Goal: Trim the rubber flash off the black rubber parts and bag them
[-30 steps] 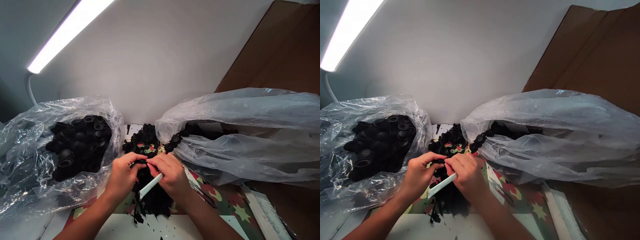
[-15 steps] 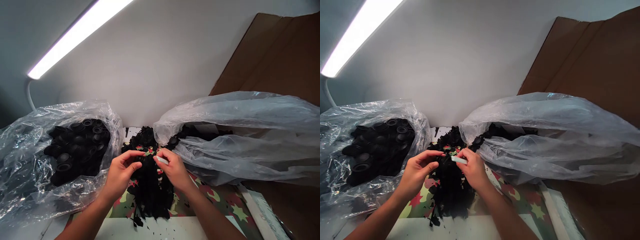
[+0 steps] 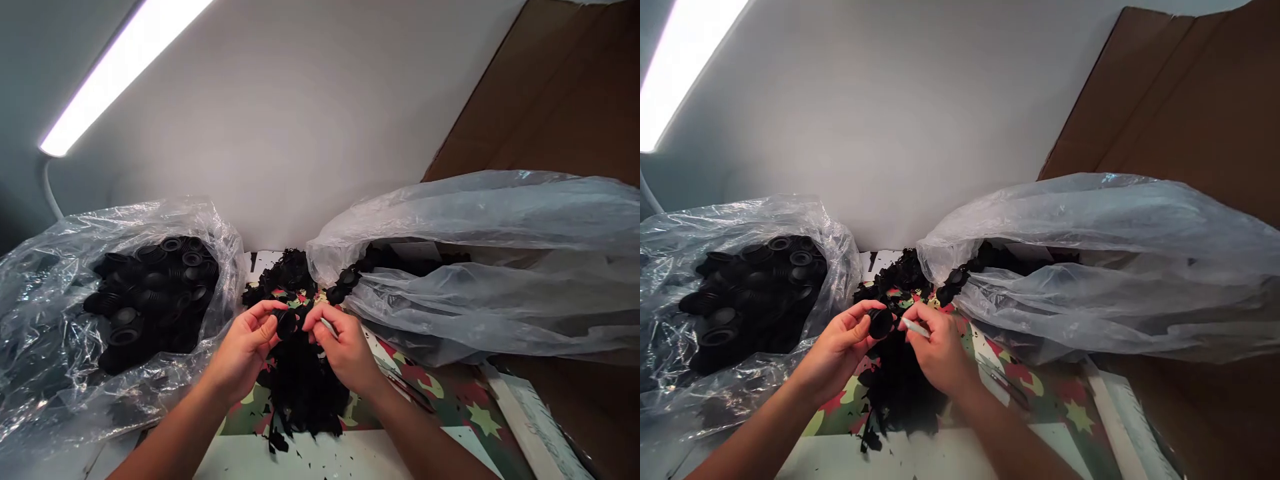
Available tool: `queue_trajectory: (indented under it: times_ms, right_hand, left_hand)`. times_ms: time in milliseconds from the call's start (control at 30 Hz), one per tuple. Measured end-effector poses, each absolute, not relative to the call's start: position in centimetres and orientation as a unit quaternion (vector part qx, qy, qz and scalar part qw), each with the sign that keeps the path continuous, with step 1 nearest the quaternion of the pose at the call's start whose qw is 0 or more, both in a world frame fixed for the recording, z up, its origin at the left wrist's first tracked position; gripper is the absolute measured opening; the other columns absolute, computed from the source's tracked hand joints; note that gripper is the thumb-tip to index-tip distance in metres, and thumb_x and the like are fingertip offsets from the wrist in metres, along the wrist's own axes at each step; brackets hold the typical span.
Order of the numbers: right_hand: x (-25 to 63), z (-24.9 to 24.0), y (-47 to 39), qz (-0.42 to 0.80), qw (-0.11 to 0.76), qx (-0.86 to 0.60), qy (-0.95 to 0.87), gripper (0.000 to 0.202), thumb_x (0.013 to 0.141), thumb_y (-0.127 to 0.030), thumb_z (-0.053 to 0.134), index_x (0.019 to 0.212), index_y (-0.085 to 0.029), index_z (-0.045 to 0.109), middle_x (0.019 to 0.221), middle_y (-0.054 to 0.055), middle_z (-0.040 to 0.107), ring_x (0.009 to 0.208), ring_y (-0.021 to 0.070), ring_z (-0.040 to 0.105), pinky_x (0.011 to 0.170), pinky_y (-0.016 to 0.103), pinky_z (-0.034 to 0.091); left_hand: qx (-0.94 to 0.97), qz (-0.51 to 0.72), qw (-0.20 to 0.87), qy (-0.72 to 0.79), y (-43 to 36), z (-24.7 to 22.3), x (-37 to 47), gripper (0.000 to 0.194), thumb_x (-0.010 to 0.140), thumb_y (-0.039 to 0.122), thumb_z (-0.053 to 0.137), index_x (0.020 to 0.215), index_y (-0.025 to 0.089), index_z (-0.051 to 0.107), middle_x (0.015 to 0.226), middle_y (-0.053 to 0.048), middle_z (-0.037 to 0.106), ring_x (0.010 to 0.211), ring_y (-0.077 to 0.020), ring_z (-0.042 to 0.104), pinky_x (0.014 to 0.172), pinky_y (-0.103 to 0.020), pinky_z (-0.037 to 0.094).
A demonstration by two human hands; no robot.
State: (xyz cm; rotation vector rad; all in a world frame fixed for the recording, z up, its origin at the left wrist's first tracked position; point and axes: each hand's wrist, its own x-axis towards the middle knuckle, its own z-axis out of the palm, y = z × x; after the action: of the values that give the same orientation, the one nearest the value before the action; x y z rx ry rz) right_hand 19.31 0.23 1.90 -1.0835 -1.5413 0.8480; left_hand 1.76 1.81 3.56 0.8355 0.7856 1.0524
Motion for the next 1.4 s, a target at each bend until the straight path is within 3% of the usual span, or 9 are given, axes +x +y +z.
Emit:
queue_trajectory:
  times_ms: [167,367,500,700,867,1000,1167,1400]
  right_hand:
    - [18.6,2.0,0.0,0.451,0.519,-0.424,-0.589,0.041,0.093,-0.05,0.051,0.066,-0.02,0.057,0.056,-0.003,0.049,0.055,0.0122,0.042,0.055,0.026,0.035]
    - [18.5,1.8,0.3,0.462,0.537,-0.422,-0.566,0.037,0.086,-0.053,0.062,0.069,-0.021,0.059,0.065,-0.002,0.054,0.061,0.0136,0.046,0.058,0.026,0.039]
    - [18.4,1.7,0.2,0.483,0.545,-0.427,-0.536,0.03,0.085,-0.05,0.065,0.076,-0.021,0.063,0.065,-0.002,0.054,0.058,0.0128,0.042,0.052,0.025,0.033]
    - [18.3,2.0,-0.3,0.526,0.566,-0.402,-0.492,0.033,0.083,-0.05,0.067,0.069,-0.02,0.061,0.063,-0.003,0.052,0.056,0.0112,0.038,0.051,0.024,0.03]
    - [18.4,2.1,-0.2,0.527,0.567,-0.392,-0.497,0.035,0.084,-0.053,0.067,0.074,-0.02,0.063,0.06,-0.003,0.054,0.052,0.0105,0.037,0.05,0.024,0.029]
    - [18.9,1.8,0.5,0.503,0.61,-0.409,-0.456,0.031,0.087,-0.051,0.061,0.086,-0.02,0.063,0.059,-0.004,0.053,0.047,0.0093,0.031,0.046,0.024,0.026]
    - [19.5,1.0,1.3,0.479,0.639,-0.424,-0.427,0.016,0.081,-0.036,0.062,0.078,-0.021,0.058,0.061,-0.005,0.054,0.047,0.009,0.034,0.044,0.022,0.026]
    - [19.7,0.0,1.2,0.412,0.602,-0.457,-0.509,0.032,0.092,-0.047,0.054,0.074,-0.021,0.058,0.058,-0.004,0.052,0.049,0.011,0.038,0.046,0.023,0.031]
  left_hand:
    - [0.546,0.472,0.555,0.413,1.4,3.3,2.1,0.026,0.071,0.029,0.085,0.094,0.019,0.078,0.09,-0.004,0.076,0.084,-0.0188,0.068,0.077,-0.027,0.053]
    - [0.63,0.487,0.417,0.438,1.0,3.8,2.2,0.028,0.071,0.023,0.082,0.099,0.022,0.079,0.096,-0.005,0.077,0.089,-0.0226,0.07,0.084,-0.033,0.056]
    - [0.578,0.491,0.506,0.411,1.3,3.4,2.1,0.025,0.071,0.026,0.084,0.095,0.02,0.079,0.095,-0.006,0.078,0.084,-0.0207,0.07,0.076,-0.03,0.057]
    - [0.428,0.512,0.666,0.333,1.4,2.6,2.4,0.035,0.062,0.031,0.093,0.091,0.018,0.08,0.086,-0.005,0.078,0.079,-0.0153,0.069,0.073,-0.022,0.054]
    - [0.372,0.505,0.715,0.308,1.5,3.0,2.2,0.034,0.063,0.028,0.094,0.09,0.016,0.079,0.088,-0.005,0.078,0.078,-0.0144,0.071,0.073,-0.021,0.057]
    - [0.3,0.504,0.751,0.302,2.1,3.3,1.5,0.026,0.078,0.029,0.083,0.099,0.015,0.077,0.097,-0.009,0.08,0.085,-0.0172,0.074,0.083,-0.026,0.06]
    - [0.277,0.494,0.765,0.307,2.2,3.4,1.1,0.022,0.094,0.027,0.065,0.105,0.012,0.076,0.094,-0.011,0.08,0.082,-0.0172,0.075,0.081,-0.026,0.061]
    - [0.325,0.498,0.759,0.266,1.8,3.8,1.2,0.033,0.077,0.031,0.084,0.104,0.014,0.078,0.092,-0.011,0.081,0.078,-0.0172,0.075,0.075,-0.024,0.061]
